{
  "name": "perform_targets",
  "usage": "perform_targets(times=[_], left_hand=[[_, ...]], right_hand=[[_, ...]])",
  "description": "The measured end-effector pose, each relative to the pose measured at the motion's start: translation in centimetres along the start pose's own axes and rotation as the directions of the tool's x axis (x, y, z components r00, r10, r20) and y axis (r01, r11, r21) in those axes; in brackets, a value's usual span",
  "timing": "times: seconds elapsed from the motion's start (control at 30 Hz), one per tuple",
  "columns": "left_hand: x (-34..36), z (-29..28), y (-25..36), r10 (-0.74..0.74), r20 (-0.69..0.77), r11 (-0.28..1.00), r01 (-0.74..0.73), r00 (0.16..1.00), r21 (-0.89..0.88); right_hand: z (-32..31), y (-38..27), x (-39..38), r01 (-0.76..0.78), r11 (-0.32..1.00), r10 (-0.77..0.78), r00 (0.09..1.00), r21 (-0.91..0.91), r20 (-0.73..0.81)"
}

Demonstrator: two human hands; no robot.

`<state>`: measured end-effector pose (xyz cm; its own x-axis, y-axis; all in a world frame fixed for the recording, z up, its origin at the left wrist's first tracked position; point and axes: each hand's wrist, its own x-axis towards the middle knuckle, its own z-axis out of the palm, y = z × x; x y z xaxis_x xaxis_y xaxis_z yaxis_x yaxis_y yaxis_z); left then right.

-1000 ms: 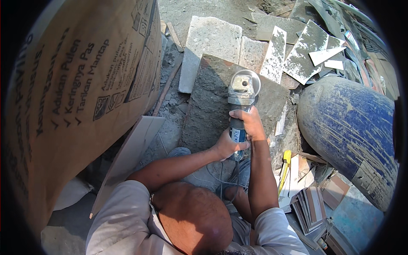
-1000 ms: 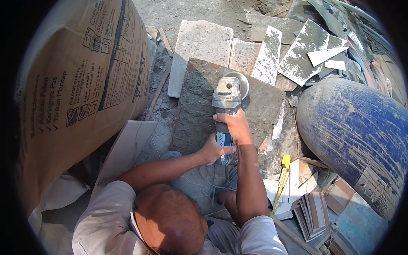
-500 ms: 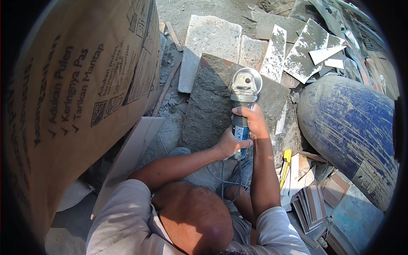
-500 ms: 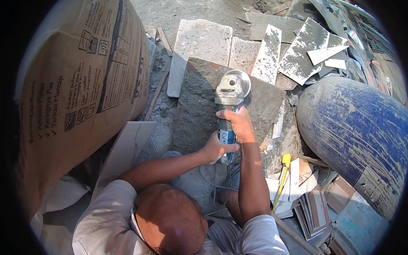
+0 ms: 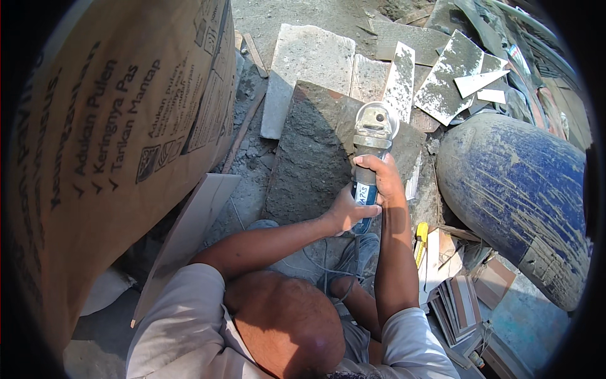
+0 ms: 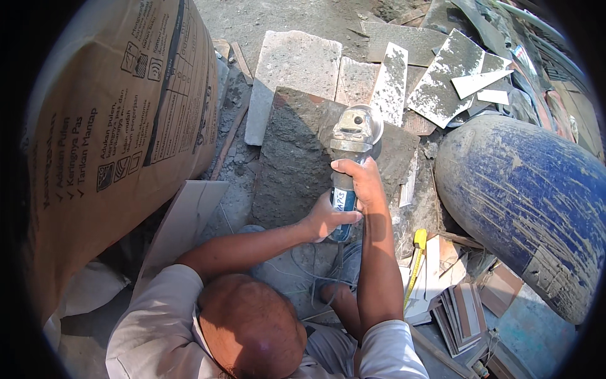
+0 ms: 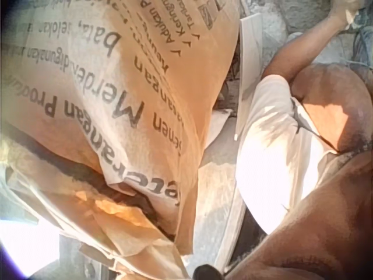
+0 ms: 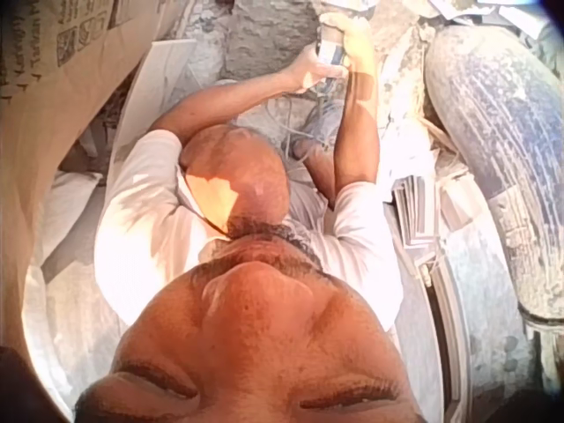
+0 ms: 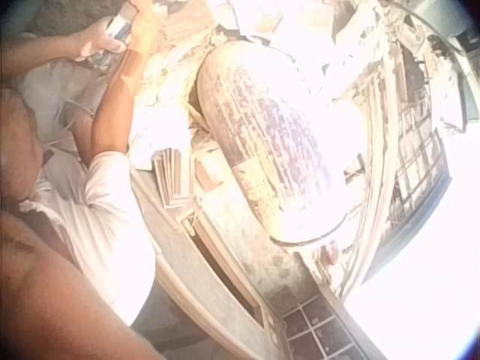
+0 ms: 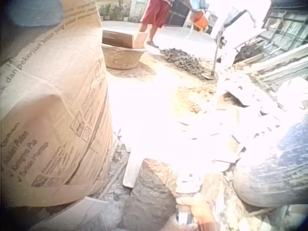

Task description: The person holds and operates an angle grinder, guiding the tool along the edge of a stone slab to cut it.

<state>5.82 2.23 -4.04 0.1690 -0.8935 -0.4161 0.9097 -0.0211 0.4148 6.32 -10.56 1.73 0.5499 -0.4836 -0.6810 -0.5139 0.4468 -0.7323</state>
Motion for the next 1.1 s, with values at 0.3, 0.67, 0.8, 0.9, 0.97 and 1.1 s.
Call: perform_targets(times=[0.3, 0.67, 0.8, 0.9, 0.97, 1.1], left_hand=[[-1.5, 0.3, 1.4, -0.007, -0.09, 0.999, 0.01, 0.996, 0.036], [-1.2, 0.3, 1.3, 0.042, -0.074, 0.999, -0.042, 0.996, 0.009], [-0.7, -0.2, 0.3, 0.016, -0.054, 0.999, -0.013, 0.998, 0.051], [-0.8, 0.3, 0.1, 0.065, -0.026, 0.995, -0.063, 0.998, 0.084], [-1.3, 0.6, 0.6, 0.097, -0.053, 0.985, -0.088, 0.994, 0.151], [-0.8, -0.5, 0.6, 0.071, -0.048, 0.997, -0.071, 0.996, -0.001]], right_hand=[[1.3, 0.1, 0.0, 0.028, 0.993, -0.025, 0.999, -0.112, 0.024], [1.0, -0.1, 1.0, 0.042, 0.992, -0.028, 0.993, -0.121, 0.114], [0.9, 0.2, 0.2, 0.027, 0.998, -0.025, 0.999, -0.058, 0.024], [0.5, 0.0, -0.2, 0.065, 0.997, -0.064, 0.998, -0.049, 0.026], [0.9, -0.5, -0.6, 0.083, 0.993, -0.078, 0.995, -0.087, 0.065], [1.4, -0.7, 1.1, 0.094, 0.973, -0.07, 0.991, -0.213, 0.117]])
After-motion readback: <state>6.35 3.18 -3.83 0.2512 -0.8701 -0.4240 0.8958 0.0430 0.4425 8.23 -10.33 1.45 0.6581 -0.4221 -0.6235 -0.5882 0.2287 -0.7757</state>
